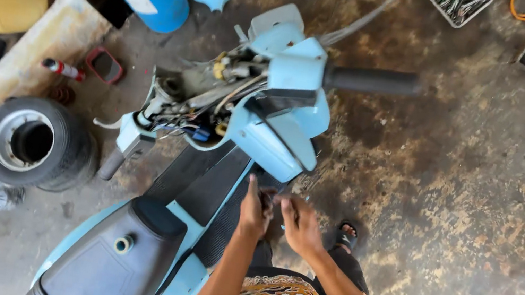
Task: The person works on a light blue scooter in a repair workshop, reaching into the handlebar and body panels, then handles small bolts and parts at a cluttered workbench, sorting fasteners into a plastic organizer box. They then sit on the floor and fit components onto the scooter's clutch/flywheel assembly by hand.
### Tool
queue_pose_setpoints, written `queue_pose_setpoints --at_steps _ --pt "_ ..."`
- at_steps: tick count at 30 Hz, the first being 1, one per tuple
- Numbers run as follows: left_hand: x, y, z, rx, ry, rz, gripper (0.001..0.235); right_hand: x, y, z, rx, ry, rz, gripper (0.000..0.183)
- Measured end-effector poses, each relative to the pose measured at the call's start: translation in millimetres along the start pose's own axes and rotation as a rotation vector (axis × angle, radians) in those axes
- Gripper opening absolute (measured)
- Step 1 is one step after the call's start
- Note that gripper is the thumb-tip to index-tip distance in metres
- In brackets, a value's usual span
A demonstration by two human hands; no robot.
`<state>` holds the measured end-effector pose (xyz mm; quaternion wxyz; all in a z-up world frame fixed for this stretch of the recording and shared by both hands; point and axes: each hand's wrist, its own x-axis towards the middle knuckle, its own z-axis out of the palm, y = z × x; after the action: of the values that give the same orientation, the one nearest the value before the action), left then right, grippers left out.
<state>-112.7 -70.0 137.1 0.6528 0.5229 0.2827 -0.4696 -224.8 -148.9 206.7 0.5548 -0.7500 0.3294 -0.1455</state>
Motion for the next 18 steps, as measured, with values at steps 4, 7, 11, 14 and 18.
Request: queue_pose_setpoints --at_steps 4,7,11,14,18 --pt "-71.1 -19.9 73.2 -0.237 -0.164 -0.091 0.076 2.4 -46.7 -68.2 -0.035 -0.072 -0.307 0.043" --pt "-59.0 -68.7 123.2 -0.394 -0.524 -0.023 0.084 20.0 20.4 -123.0 -0.145 -0.173 -0.675 0.049" --pt "-81.8 -85.4 230.4 -0.302 -0.602 -0.033 0.085 73.5 214.1 -215.6 -0.520 -0.192 -0.513 0.046" --pt "-102.9 -85.1 309.2 -0.138 -0.666 0.104 0.077 94.6 227.0 -301.9 -0.578 -0.294 -0.076 0.046" --pt "-56.2 -123.4 377.7 0.084 -0.347 0.120 0.047 115.9 196.0 -411.6 -0.383 -0.278 0.351 0.082"
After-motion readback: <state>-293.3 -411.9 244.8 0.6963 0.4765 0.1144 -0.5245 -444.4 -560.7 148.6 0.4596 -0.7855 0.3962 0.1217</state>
